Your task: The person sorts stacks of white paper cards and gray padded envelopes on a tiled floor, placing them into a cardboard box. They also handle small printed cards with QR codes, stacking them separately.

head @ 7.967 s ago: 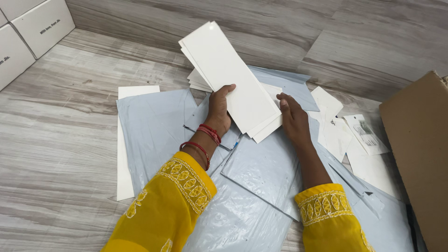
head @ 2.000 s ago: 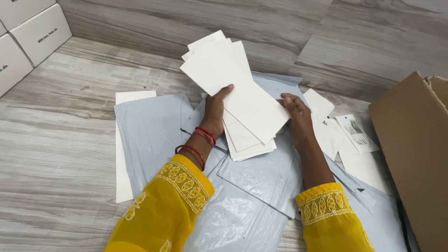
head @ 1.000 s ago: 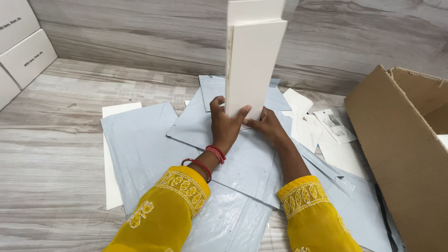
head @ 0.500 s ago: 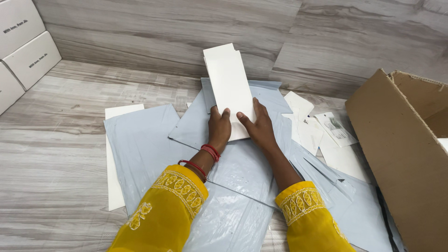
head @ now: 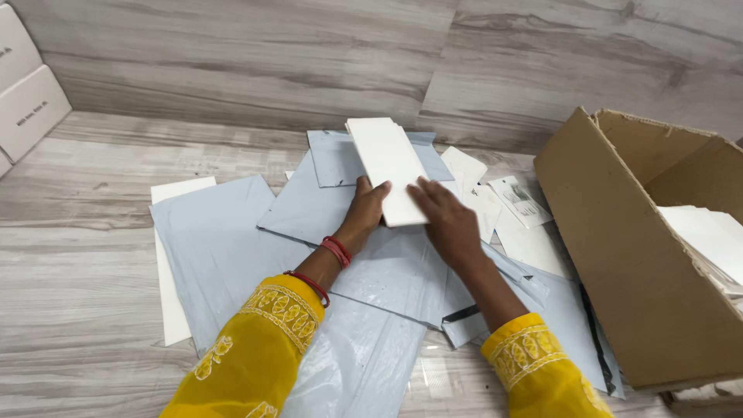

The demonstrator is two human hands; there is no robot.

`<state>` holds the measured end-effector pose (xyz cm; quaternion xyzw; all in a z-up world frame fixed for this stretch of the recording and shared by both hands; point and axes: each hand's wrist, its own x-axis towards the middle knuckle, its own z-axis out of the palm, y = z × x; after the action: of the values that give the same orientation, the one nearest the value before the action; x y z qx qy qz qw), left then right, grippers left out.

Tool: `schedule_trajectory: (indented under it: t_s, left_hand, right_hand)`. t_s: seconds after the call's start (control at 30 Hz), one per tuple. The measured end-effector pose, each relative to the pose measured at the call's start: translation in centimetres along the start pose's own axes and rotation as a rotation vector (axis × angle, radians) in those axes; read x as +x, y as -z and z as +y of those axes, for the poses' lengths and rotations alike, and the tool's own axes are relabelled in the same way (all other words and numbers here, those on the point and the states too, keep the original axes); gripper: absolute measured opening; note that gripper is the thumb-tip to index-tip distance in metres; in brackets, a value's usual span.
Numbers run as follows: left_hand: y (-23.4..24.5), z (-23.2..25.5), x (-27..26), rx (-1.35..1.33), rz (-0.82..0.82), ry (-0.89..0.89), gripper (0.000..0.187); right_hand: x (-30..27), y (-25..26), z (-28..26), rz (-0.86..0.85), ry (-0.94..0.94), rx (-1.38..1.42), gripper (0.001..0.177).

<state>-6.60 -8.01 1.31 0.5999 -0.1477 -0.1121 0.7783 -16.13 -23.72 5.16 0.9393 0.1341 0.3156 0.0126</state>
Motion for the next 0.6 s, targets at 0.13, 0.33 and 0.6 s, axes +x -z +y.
schedule_trajectory:
  t_s: [0.13,0.33,0.6]
  left_hand:
    - [-6.7,2.2,-0.3,-0.112,-0.149,-0.08,0.065]
    - [-19.5,1.9,0.3,-0.091,-0.377,-0.275,0.054]
    - [-35.5,0.0,-2.9,0.44,-0.472,-0.983,0.044]
  right_hand:
    - [-1.6,6.2,4.9,0.212,-0.045,0.122,0.051]
    - [-3.1,17.5,12.7,0.359,0.108,-0.389,0.018]
    - [-6.0,27.2,28.1,-0.017,-0.502,-0.718,0.026]
